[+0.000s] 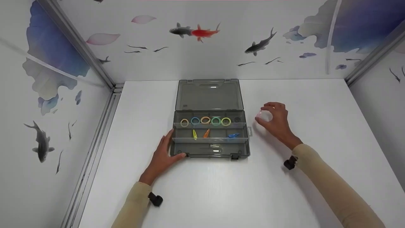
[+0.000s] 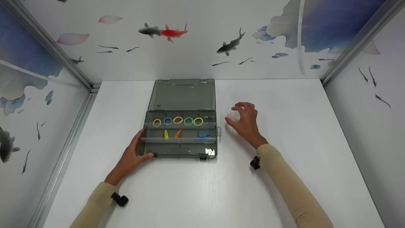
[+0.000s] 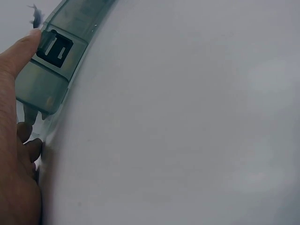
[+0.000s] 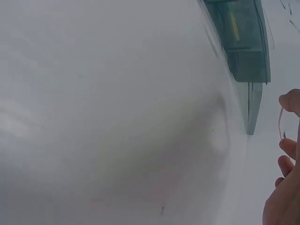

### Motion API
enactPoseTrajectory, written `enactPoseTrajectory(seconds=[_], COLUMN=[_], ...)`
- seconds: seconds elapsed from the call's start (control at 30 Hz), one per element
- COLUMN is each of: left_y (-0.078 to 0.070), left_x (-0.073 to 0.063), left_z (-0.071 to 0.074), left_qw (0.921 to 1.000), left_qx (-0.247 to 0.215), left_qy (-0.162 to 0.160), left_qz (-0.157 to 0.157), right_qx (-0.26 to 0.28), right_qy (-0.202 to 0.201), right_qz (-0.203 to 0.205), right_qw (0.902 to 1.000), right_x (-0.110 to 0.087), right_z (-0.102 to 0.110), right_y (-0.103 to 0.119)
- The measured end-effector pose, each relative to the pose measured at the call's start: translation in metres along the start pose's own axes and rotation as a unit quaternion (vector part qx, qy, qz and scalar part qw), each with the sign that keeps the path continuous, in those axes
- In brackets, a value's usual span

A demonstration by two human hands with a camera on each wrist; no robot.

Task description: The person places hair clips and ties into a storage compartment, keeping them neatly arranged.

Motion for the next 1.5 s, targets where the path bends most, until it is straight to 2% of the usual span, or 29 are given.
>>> enactPoseTrajectory(seconds=[0.3, 0.73, 0.97, 1.5], left_y=[0.002, 0.003, 0.004, 0.001], left_x=[0.000, 0.001, 0.000, 0.000], left_z=[0.000, -0.001, -0.001, -0.001], left_qw=[1.0000, 1.0000, 0.9999, 0.9999], left_qx=[0.003, 0.001, 0.003, 0.005], left_qy=[-0.004, -0.004, -0.003, -0.007], left_qz=[0.003, -0.003, 0.010, -0.006], right_qx=[0.003, 0.011, 0.012, 0.036], right_qy=[0.037, 0.059, 0.081, 0.109], right_qz=[0.051, 0.143, 0.152, 0.181], right_qw=[0.9980, 0.9878, 0.9850, 0.9767], right_x=[-0.002, -0.007, -0.008, -0.007], right_z=[-0.016, -0.033, -0.042, -0.069], right_y=[0.033, 0.062, 0.074, 0.095])
Point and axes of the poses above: each hand's wrist, its own x-axis towards the middle knuckle, its own z-axis out of the back of the hand, y = z × x, the point moved 4 cm from there along x, towards the middle knuckle, and after that the axes turned 3 degrees about z, right-handed, at the moved point
